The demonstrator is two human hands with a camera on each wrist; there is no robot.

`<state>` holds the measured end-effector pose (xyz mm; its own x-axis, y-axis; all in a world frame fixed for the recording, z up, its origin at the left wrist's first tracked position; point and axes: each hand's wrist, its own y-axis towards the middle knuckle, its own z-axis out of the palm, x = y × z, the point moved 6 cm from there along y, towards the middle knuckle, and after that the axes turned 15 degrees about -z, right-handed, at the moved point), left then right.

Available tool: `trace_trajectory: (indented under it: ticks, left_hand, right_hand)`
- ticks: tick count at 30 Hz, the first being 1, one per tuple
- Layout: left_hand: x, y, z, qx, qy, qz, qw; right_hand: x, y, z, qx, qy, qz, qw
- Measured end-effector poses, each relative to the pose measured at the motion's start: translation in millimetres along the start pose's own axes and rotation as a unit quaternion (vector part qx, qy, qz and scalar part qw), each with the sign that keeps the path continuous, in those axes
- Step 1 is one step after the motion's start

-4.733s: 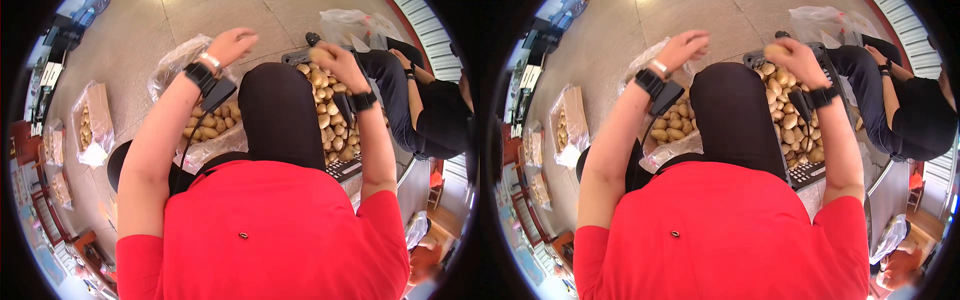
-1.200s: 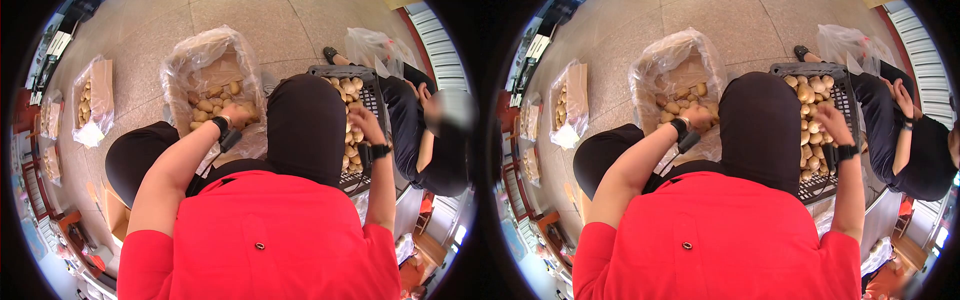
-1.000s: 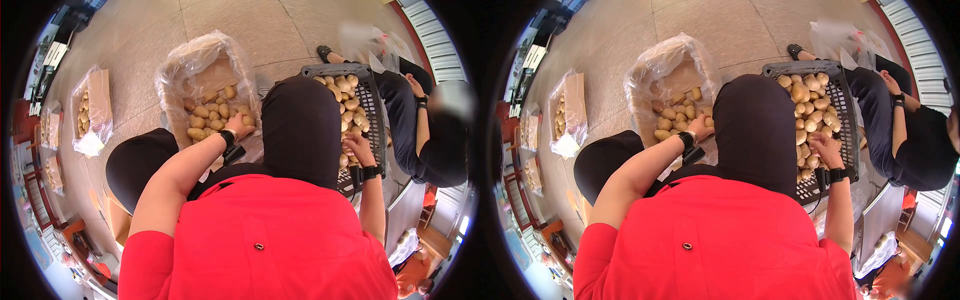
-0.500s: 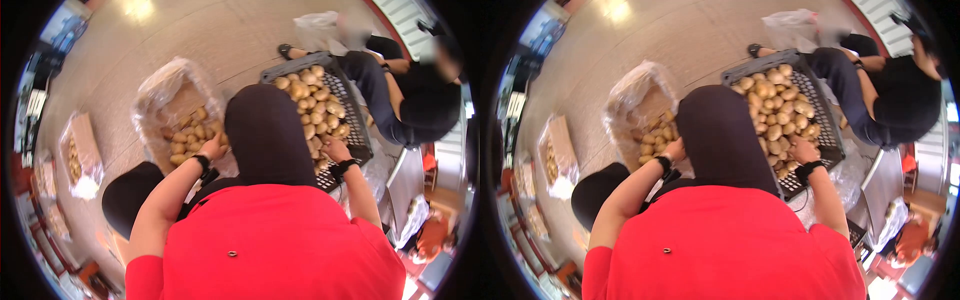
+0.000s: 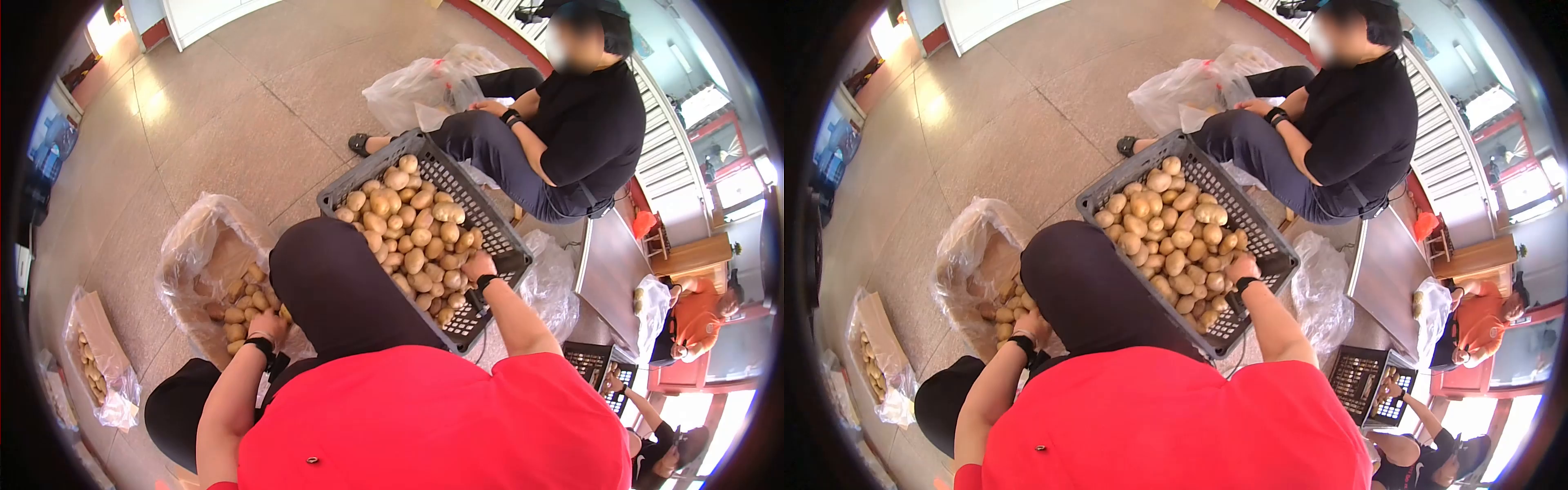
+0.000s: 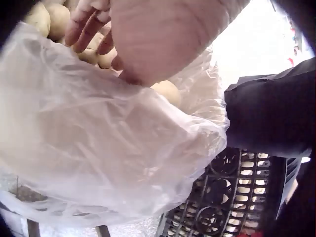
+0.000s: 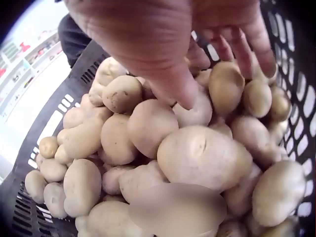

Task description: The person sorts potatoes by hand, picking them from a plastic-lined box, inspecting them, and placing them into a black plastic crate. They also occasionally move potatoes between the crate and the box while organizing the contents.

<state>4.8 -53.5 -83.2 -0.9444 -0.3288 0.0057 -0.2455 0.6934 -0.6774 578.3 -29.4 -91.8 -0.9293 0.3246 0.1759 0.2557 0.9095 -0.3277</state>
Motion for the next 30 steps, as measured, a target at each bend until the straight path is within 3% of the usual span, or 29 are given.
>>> trace_trajectory:
  ticks: [2, 3, 4, 6, 9, 10, 13, 15, 17, 18, 19, 20, 21, 23, 25, 27, 30]
  left_hand:
    - [11.3, 3.6, 12.0, 0.017, -0.010, -0.007, 1.000]
    - [12.4, 0.8, 12.4, 0.012, -0.012, 0.010, 1.000]
    - [11.8, -1.0, 11.3, 0.009, -0.014, 0.013, 1.000]
    - [19.5, -2.7, 10.7, 0.019, -0.012, -0.073, 0.997]
    - [29.9, -6.0, 10.1, 0.013, 0.066, -0.124, 0.990]
    - [35.5, 0.6, 16.4, 0.023, 0.073, -0.105, 0.992]
    - [42.3, -5.3, 16.3, 0.069, 0.069, -0.154, 0.983]
    - [42.4, -14.1, 9.6, 0.043, 0.031, -0.173, 0.984]
    - [48.0, -6.8, 19.0, 0.045, 0.017, -0.156, 0.987]
    - [48.7, -8.1, 18.1, 0.049, 0.024, -0.155, 0.986]
    - [54.0, 8.9, 38.1, 0.072, 0.067, -0.114, 0.989]
    - [61.5, 35.0, 72.9, 0.068, 0.150, -0.012, 0.986]
    - [63.4, 42.3, 82.6, 0.053, 0.141, 0.009, 0.989]
    - [57.4, 32.2, 76.1, 0.089, 0.134, -0.002, 0.987]
    - [63.5, 41.3, 86.1, 0.094, 0.099, -0.018, 0.990]
    - [48.7, 7.2, 47.3, 0.115, 0.075, -0.021, 0.990]
    - [54.6, 12.3, 55.6, 0.133, 0.067, -0.010, 0.989]
  right_hand:
    - [-0.6, -1.6, 15.2, -0.024, -0.059, 0.005, 0.998]
    - [10.7, -9.9, 7.8, 0.020, -0.008, 0.032, 0.999]
    - [12.7, -9.5, 9.1, 0.006, -0.006, 0.035, 0.999]
    - [10.3, -12.7, 9.6, -0.007, 0.023, 0.045, 0.999]
    - [14.3, -18.5, -9.5, 0.020, -0.037, 0.073, 0.996]
    - [9.5, -15.5, -5.6, 0.020, -0.038, 0.071, 0.997]
    - [-8.0, -2.4, 9.1, 0.006, -0.040, 0.090, 0.995]
    - [-14.5, 5.9, 16.2, -0.010, -0.054, 0.058, 0.997]
    - [-17.5, 7.0, 16.7, -0.019, -0.050, 0.071, 0.996]
    - [-19.7, 11.7, 22.4, -0.037, -0.076, 0.040, 0.996]
    - [-24.8, 16.7, 29.6, -0.068, -0.092, 0.000, 0.993]
    - [-18.8, 11.8, 23.9, -0.042, -0.085, 0.025, 0.995]
    - [-3.2, 1.3, 8.3, -0.028, -0.036, 0.036, 0.998]
    - [2.8, -3.3, 2.9, -0.011, -0.015, 0.068, 0.997]
    - [-8.4, 9.1, 17.9, 0.027, -0.026, 0.027, 0.999]
    - [7.1, 1.4, 10.0, 0.039, -0.066, 0.028, 0.997]
    - [1.4, 5.6, 14.0, 0.042, -0.050, 0.049, 0.997]
